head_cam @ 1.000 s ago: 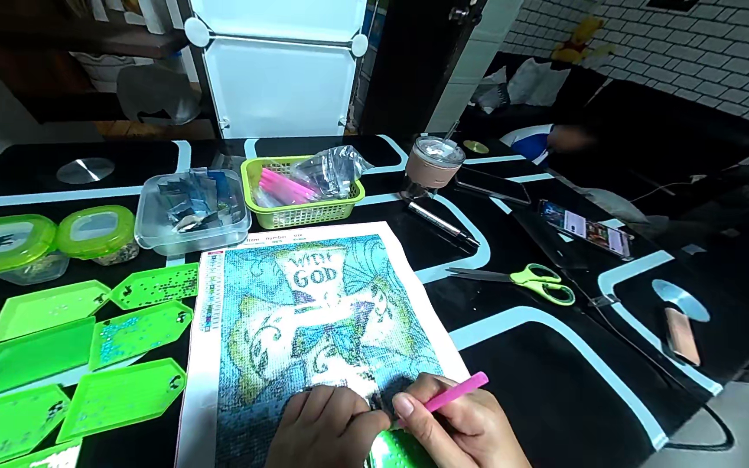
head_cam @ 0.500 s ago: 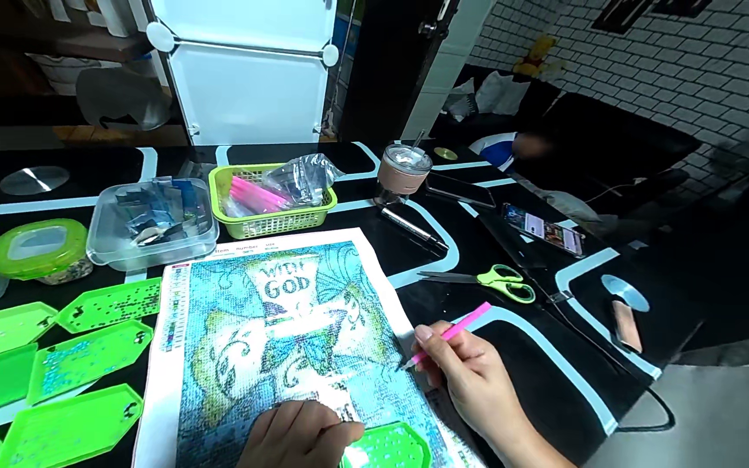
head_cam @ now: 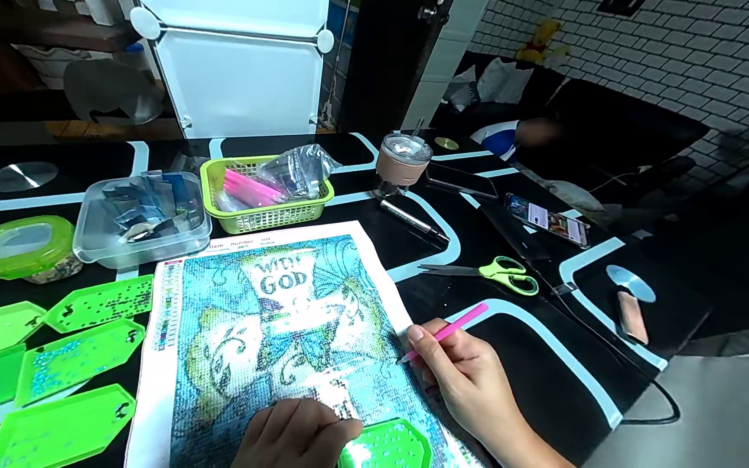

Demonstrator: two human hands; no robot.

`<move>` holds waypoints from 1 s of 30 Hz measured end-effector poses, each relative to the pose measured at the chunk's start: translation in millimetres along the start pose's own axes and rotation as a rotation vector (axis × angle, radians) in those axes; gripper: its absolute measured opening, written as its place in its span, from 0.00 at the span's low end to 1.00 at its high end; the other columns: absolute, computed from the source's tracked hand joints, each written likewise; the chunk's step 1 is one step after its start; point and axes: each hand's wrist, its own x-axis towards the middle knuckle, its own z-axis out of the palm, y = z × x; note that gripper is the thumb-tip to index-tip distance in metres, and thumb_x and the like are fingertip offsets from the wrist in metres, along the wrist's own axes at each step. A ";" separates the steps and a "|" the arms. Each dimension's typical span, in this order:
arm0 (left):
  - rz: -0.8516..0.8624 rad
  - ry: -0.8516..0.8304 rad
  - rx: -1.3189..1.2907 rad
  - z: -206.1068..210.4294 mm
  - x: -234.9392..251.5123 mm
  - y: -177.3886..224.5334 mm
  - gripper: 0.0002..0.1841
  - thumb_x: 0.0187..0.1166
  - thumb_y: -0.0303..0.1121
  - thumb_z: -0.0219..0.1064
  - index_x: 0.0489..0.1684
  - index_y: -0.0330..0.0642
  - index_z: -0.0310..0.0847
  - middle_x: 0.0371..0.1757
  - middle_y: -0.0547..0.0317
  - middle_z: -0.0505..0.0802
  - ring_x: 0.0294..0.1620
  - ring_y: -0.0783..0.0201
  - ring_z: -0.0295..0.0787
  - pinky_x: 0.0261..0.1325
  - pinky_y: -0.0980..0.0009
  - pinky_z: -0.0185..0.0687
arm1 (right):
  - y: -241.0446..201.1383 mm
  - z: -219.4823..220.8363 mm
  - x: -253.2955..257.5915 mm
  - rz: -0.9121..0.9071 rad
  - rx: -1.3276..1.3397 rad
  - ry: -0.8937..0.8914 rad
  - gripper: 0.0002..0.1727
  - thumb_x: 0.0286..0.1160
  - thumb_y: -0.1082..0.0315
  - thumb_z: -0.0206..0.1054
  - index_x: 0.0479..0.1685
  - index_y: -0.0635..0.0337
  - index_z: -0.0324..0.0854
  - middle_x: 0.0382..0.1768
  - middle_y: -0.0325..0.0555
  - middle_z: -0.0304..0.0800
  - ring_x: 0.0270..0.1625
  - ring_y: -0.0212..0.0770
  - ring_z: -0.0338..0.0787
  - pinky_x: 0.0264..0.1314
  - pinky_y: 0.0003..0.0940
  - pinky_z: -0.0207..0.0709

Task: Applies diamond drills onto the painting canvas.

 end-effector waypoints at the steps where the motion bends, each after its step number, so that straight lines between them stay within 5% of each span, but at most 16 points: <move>1: -0.003 -0.004 -0.003 -0.4 0.0 0.3 0.24 0.67 0.53 0.79 0.58 0.50 0.93 0.49 0.51 0.94 0.54 0.48 0.87 0.58 0.52 0.75 | 0.7 0.4 -0.6 -0.005 -0.007 0.002 0.14 0.87 0.63 0.61 0.33 0.56 0.86 0.23 0.29 0.85 0.21 0.19 0.80 0.23 0.13 0.74; 20: -0.008 -0.018 -0.018 -1.3 0.7 0.1 0.24 0.68 0.52 0.79 0.59 0.50 0.93 0.49 0.51 0.94 0.54 0.48 0.87 0.58 0.52 0.75 | 3.0 0.5 -0.8 -0.035 0.035 0.017 0.13 0.87 0.65 0.62 0.33 0.57 0.86 0.25 0.30 0.87 0.22 0.18 0.81 0.23 0.13 0.74; 26: -0.014 -0.029 -0.027 -1.8 1.0 0.1 0.25 0.67 0.53 0.79 0.58 0.48 0.93 0.49 0.49 0.94 0.54 0.46 0.88 0.58 0.49 0.77 | 6.1 0.0 0.6 -0.163 -0.169 -0.036 0.18 0.90 0.59 0.59 0.31 0.58 0.83 0.23 0.32 0.82 0.23 0.18 0.77 0.25 0.12 0.71; 30: -0.009 -0.024 -0.038 -2.0 1.2 -0.3 0.26 0.67 0.53 0.79 0.59 0.48 0.93 0.49 0.49 0.94 0.53 0.46 0.88 0.58 0.48 0.78 | 1.6 -4.5 6.4 0.009 -0.028 -0.056 0.14 0.87 0.60 0.62 0.33 0.55 0.86 0.24 0.27 0.86 0.22 0.17 0.81 0.24 0.13 0.75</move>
